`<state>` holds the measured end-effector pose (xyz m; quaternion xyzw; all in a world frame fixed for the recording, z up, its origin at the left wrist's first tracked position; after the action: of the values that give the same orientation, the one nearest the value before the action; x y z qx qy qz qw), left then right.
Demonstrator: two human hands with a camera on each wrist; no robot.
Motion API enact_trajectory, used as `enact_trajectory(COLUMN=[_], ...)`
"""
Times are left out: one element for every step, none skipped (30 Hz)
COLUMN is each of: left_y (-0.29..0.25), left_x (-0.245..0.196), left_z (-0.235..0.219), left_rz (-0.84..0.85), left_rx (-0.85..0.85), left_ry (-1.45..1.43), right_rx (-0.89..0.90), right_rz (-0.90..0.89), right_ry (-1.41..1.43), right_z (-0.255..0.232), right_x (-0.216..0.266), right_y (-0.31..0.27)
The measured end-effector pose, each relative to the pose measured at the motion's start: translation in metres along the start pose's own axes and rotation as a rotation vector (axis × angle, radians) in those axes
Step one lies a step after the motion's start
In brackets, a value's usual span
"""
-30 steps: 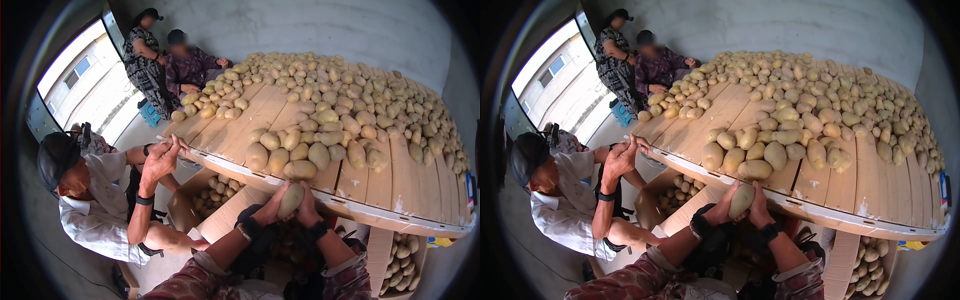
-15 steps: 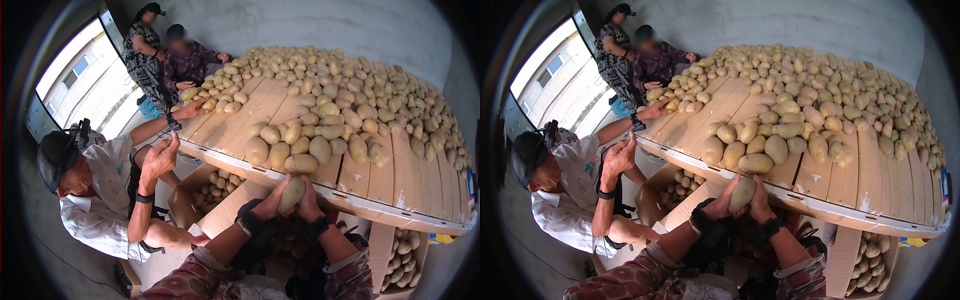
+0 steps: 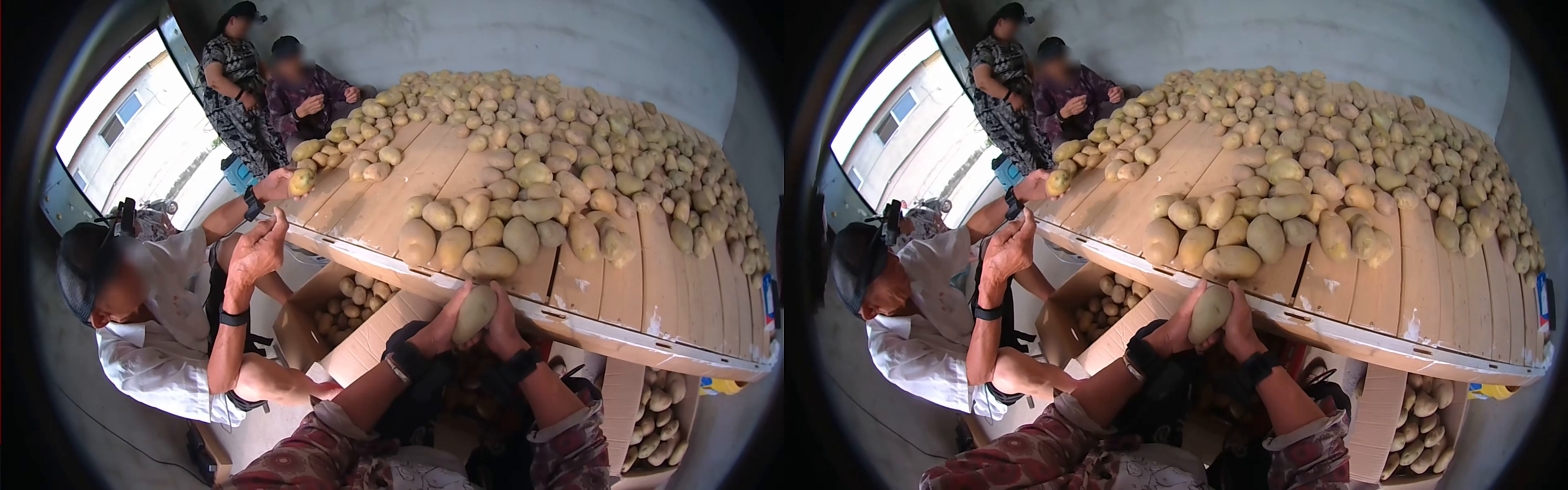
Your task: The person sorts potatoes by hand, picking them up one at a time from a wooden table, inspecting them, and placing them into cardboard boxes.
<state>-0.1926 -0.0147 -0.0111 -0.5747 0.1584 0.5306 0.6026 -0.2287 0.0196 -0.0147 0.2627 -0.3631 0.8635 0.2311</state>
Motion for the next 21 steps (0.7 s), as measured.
enact_trajectory(left_y=[-0.001,-0.001,-0.002,-0.003,-0.004,-0.003,0.0,0.003,0.004,0.005,0.006,0.008,0.009,0.01,0.009,0.008,0.008,0.008,0.008,0.008,0.008], left_x=[0.0,0.0,-0.001,-0.002,-0.001,0.001,0.003,0.005,0.006,0.008,0.009,0.011,0.011,0.012,0.011,0.011,0.01,0.01,0.01,0.007,0.003], left_z=[0.0,0.0,-0.001,0.0,0.001,0.001,-0.002,-0.005,-0.007,-0.009,-0.011,-0.012,-0.013,-0.014,-0.013,-0.013,-0.013,-0.013,-0.01,-0.01,-0.012], left_rz=[-0.01,-0.02,-0.02,-0.027,-0.034,-0.035,-0.033,-0.031,-0.031,-0.045,-0.059,-0.059,-0.052,-0.046,-0.046,-0.052,-0.055,-0.053,-0.03,0.001,0.023], left_rx=[0.016,0.031,0.03,0.044,0.059,0.059,0.04,0.021,0.022,0.013,0.003,0.003,0.004,0.006,0.007,0.003,-0.001,-0.004,0.013,0.021,-0.008], left_ry=[0.013,0.026,0.027,0.012,-0.003,-0.003,-0.003,-0.004,-0.004,-0.019,-0.034,-0.034,-0.042,-0.049,-0.05,-0.043,-0.037,-0.037,-0.027,-0.018,-0.027], right_rx=[-0.033,-0.065,-0.064,-0.069,-0.076,-0.077,-0.059,-0.042,-0.042,-0.068,-0.094,-0.093,-0.085,-0.078,-0.079,-0.065,-0.05,-0.046,-0.052,-0.047,-0.021], right_rz=[-0.019,-0.038,-0.039,-0.019,0.0,0.0,0.009,0.018,0.018,0.004,-0.009,-0.009,-0.005,0.0,0.0,0.001,0.003,0.003,0.011,0.02,0.022], right_ry=[0.003,0.007,0.007,0.01,0.013,0.014,0.009,0.003,0.003,0.008,0.013,0.013,0.002,-0.01,-0.01,-0.029,-0.047,-0.048,-0.022,-0.001,-0.041], right_z=[-0.003,-0.005,-0.005,-0.007,-0.009,-0.01,-0.01,-0.009,-0.009,-0.01,-0.012,-0.012,-0.011,-0.01,-0.011,-0.01,-0.009,-0.01,-0.012,-0.011,-0.008], right_x=[0.001,0.001,0.0,-0.004,-0.006,-0.007,-0.008,-0.009,-0.009,-0.009,-0.008,-0.008,-0.008,-0.008,-0.008,-0.008,-0.007,-0.008,-0.01,-0.011,-0.008], right_y=[0.003,0.006,0.009,0.012,0.013,0.014,0.014,0.015,0.016,0.019,0.02,0.019,0.019,0.018,0.017,0.016,0.016,0.017,0.018,0.02,0.016])
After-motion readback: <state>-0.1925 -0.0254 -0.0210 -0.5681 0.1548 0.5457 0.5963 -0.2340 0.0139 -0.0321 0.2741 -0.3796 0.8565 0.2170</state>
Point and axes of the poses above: each hand's wrist, its own y-axis towards the middle knuckle, its own z-axis out of the palm, x = y × z, the point moved 9 cm from there along y, towards the middle knuckle, and after that the axes turned 14 degrees about -x, right-handed, at the moved point
